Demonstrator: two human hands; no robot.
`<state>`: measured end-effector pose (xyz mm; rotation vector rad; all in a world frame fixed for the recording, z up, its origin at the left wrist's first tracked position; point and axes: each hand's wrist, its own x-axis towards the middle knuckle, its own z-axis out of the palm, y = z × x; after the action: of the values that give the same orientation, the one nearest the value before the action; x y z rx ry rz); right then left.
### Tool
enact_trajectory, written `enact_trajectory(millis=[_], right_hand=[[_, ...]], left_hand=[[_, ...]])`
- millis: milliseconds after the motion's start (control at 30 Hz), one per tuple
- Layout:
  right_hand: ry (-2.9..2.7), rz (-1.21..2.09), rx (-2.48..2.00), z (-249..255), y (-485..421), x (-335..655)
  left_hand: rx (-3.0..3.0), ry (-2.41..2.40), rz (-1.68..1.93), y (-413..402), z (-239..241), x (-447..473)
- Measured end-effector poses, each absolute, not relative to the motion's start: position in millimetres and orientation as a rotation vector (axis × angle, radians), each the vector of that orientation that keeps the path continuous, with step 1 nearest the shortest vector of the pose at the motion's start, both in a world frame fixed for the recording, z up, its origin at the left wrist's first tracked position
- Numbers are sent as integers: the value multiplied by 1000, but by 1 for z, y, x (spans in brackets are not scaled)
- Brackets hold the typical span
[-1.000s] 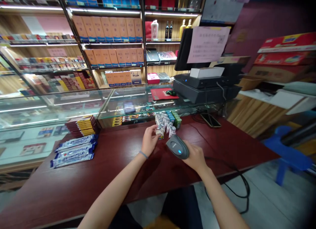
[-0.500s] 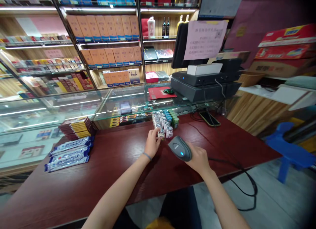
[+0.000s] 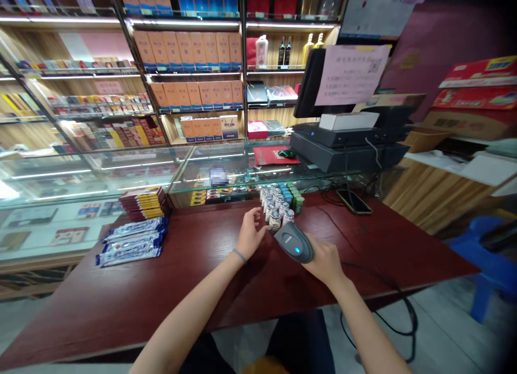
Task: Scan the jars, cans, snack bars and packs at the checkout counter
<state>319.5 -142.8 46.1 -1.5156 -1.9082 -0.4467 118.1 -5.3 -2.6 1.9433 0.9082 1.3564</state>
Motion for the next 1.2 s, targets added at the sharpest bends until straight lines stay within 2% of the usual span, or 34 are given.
enact_trajectory(millis=[233, 467, 633, 1000, 1200], right_hand=[[-1923, -366, -1376, 46, -117, 276], [-1996, -282, -1202, 57, -86, 228], [-2038, -173, -1240, 63, -68, 199], [-2029, -148, -1187, 61, -41, 149], [-2007, -178, -1156, 43, -38, 151]], left_hand=[[2029, 1066, 1632, 0, 28, 10], [1896, 1367, 1801, 10, 29, -93], [1793, 1512, 1885, 11, 24, -146], [1806, 1625, 1881, 13, 3, -175], [1881, 1702, 1899, 18, 19, -177]])
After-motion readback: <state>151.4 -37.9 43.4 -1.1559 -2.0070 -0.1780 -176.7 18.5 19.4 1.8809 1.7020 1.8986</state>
